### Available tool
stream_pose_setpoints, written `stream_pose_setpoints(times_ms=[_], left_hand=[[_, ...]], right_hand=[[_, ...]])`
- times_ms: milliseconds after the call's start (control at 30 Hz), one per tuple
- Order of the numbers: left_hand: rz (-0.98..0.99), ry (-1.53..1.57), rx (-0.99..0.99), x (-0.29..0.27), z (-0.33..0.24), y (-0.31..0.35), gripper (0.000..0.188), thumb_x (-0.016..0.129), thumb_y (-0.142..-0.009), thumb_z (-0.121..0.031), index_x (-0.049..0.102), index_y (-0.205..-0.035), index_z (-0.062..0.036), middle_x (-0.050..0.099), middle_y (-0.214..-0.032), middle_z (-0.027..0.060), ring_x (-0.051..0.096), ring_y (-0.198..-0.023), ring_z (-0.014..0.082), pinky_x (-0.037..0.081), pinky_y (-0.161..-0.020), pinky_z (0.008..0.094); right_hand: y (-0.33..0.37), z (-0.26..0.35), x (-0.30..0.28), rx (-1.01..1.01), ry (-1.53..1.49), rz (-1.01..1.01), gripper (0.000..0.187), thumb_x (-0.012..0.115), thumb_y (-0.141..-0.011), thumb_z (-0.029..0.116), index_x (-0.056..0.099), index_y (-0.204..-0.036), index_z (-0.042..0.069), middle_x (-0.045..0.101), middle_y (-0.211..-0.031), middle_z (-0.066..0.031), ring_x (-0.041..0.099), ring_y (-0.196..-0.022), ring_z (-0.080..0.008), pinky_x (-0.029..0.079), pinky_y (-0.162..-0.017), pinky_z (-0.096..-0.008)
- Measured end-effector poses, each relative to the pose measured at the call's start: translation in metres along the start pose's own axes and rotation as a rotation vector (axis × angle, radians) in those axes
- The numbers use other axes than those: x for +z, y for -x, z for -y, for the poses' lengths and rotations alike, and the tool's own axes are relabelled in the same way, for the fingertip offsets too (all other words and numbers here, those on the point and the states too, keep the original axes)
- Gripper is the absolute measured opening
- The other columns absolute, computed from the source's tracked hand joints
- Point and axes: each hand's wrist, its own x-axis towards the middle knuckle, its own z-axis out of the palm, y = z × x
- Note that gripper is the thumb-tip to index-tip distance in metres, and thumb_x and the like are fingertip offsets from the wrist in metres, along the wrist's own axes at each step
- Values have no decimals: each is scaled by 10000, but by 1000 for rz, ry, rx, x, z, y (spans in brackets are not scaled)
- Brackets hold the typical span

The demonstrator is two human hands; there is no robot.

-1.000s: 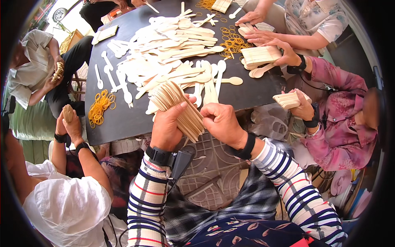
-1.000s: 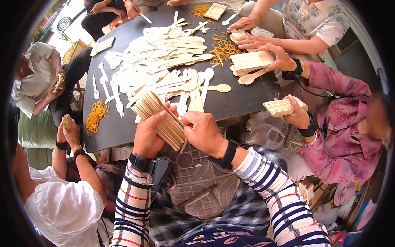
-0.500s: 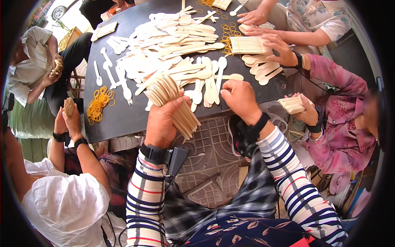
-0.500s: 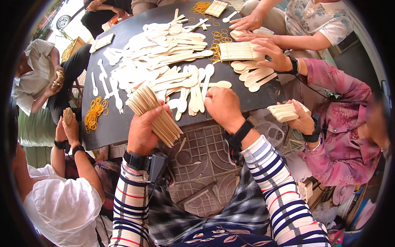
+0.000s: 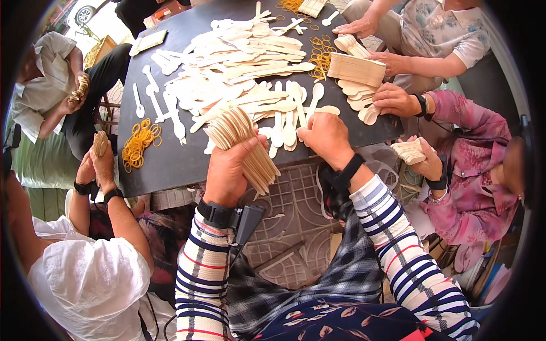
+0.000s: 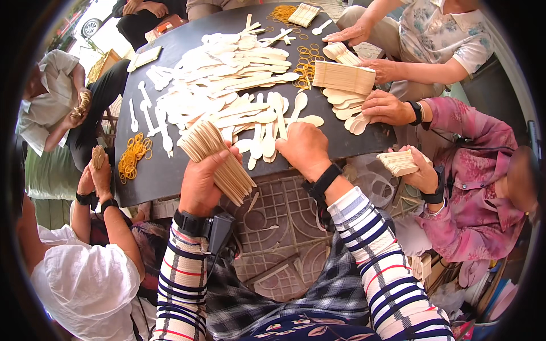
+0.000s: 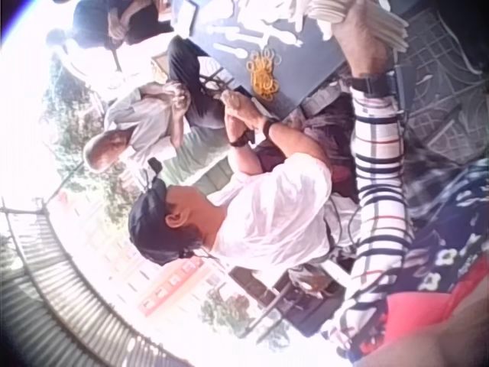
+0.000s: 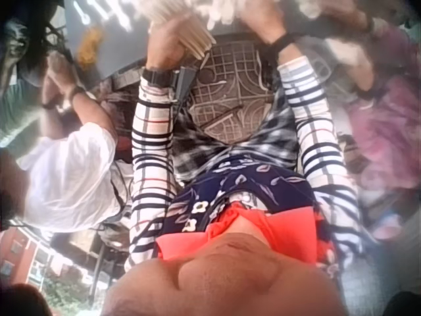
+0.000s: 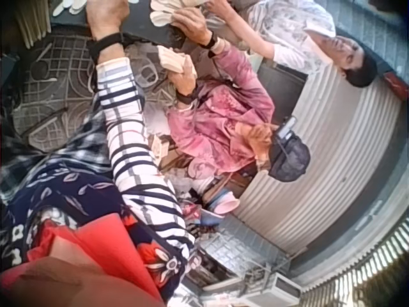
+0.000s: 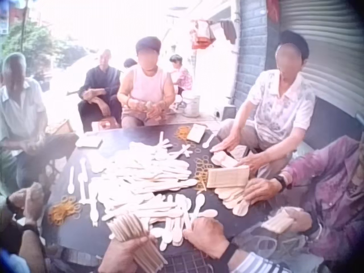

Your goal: Stacking and bundling wooden spoons with rubber bands.

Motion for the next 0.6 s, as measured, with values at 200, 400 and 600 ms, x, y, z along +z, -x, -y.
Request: stream_pose_setpoints(times_ms=[200,400,600], left_hand=[[-7,5,1,0,2,0,264,619,-845,-43,559,-1091,30,655,-928,124,636,-867,237,526,-788,374],[-11,23,-9,0,0,1,257,616,-847,-44,559,-1088,28,654,-922,118,634,-857,235,527,-782,375],[-1,27,7,-4,1,2,251,611,-848,-41,558,-1083,29,652,-920,121,632,-849,233,525,-780,375]], right_hand=[[-2,-3,1,28,56,-4,218,610,-685,218,657,-692,5,636,-696,-217,644,-681,-376,529,-635,-441],[-2,-3,-1,37,66,-10,227,603,-684,220,660,-704,2,640,-715,-222,647,-685,-375,532,-644,-439],[1,-2,-6,23,142,5,240,600,-680,224,667,-719,-3,652,-738,-211,653,-693,-362,537,-653,-434]])
